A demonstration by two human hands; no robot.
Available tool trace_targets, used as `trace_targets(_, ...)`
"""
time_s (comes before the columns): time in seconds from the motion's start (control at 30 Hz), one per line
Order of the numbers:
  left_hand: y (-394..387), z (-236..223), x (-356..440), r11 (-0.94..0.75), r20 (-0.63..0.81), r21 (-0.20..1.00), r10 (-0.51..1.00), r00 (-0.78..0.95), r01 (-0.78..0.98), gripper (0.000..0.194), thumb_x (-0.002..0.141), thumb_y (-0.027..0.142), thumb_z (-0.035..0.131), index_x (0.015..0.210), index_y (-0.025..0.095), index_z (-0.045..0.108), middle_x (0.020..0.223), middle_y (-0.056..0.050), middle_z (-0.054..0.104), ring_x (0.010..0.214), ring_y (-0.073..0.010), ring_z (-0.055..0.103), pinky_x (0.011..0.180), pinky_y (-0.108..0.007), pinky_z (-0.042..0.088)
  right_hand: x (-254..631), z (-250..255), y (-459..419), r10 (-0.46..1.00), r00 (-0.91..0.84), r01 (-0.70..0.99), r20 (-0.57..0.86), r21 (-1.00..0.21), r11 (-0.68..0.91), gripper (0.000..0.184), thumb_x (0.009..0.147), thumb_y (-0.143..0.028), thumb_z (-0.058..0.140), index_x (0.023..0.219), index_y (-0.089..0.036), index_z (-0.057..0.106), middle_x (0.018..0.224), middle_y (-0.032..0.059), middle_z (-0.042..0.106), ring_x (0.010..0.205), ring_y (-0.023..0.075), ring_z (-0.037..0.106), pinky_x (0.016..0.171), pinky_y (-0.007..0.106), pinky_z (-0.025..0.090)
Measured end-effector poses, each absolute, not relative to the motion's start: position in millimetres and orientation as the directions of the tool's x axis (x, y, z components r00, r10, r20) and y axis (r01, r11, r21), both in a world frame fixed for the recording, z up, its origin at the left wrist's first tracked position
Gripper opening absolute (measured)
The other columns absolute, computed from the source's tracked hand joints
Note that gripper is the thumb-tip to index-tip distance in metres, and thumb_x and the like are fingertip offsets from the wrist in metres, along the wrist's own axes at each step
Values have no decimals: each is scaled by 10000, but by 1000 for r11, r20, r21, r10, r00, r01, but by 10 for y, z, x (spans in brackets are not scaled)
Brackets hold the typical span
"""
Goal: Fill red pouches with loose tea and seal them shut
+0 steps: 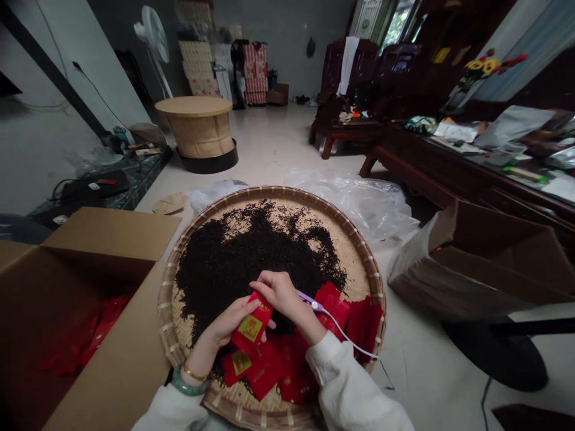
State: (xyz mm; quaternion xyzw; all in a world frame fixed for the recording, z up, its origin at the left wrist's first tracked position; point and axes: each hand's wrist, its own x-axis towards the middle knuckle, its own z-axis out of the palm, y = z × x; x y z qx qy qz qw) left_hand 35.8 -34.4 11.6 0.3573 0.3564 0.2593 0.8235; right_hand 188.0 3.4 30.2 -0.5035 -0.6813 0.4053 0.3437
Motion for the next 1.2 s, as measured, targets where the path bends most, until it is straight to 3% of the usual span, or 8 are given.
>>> trace_targets(0.17,-259,331,21,623,-408,721,735,542,-303,674,705,690,578,1083,135,634,788,-155,738,584,-245,676,520,-332,523,1997,251,85,978,-168,233,-121,-969,-80,645,893,-636,217,933,-143,630,552,-18,529,411,98,452,411,216,350)
trace_targets(0.27,-178,533,-361,222,-169,710,975,144,-668,662,718,747,483,1151,269,627,949,-93,733,657,-225,659,537,-330,526,1987,199,-56,900,-394,441,-187,-897,6,481,907,-540,359,1011,-158,633,668,9,615,508,118,549,491,228,422)
trace_targets(0.4,-133,658,-586,-172,17,620,979,-206,-766,675,717,782,417,1292,437,487,1219,-12,633,806,-192,622,668,-314,510,1769,89,-413,704,-601,789,-377,-422,447,448,570,-322,832,959,-165,675,935,99,674,835,248,623,650,282,471)
trace_targets(0.5,-139,609,-516,-80,-12,632,993,-114,-770,847,589,899,355,1282,436,505,1196,-39,635,809,-224,611,654,-336,493,1647,19,-575,747,-542,839,-384,-207,503,294,701,-118,686,994,-129,664,955,149,673,930,276,608,652,283,464)
trace_targets(0.73,-45,407,-706,-116,-42,602,983,-176,-790,381,802,650,478,1127,490,595,1077,30,684,721,-153,607,608,-267,485,1870,98,-503,740,-539,821,-403,-447,355,180,766,-119,589,870,-186,719,902,85,702,832,205,629,687,256,412)
trace_targets(1.0,-81,205,-883,62,-292,679,937,-191,-732,247,847,341,519,980,188,660,902,-71,700,694,-170,635,584,-277,517,1956,146,-403,776,-534,764,-335,-584,274,172,766,-93,555,846,-167,688,809,56,680,720,171,595,623,239,367)
trace_targets(1.1,-126,117,-903,-53,-204,896,834,-512,-442,166,751,250,625,893,172,662,789,-27,687,599,-124,587,527,-203,455,1993,174,-364,790,-531,735,-307,-631,248,202,770,-73,520,865,-166,672,815,54,684,739,176,601,644,239,381)
trace_targets(1.2,-207,-6,-1045,-37,124,990,702,-701,139,140,736,254,636,846,178,677,780,-23,689,623,-132,594,599,-213,459,2034,183,-345,812,-516,717,-272,-656,236,198,776,-85,509,864,-168,665,842,59,685,767,183,607,677,246,392)
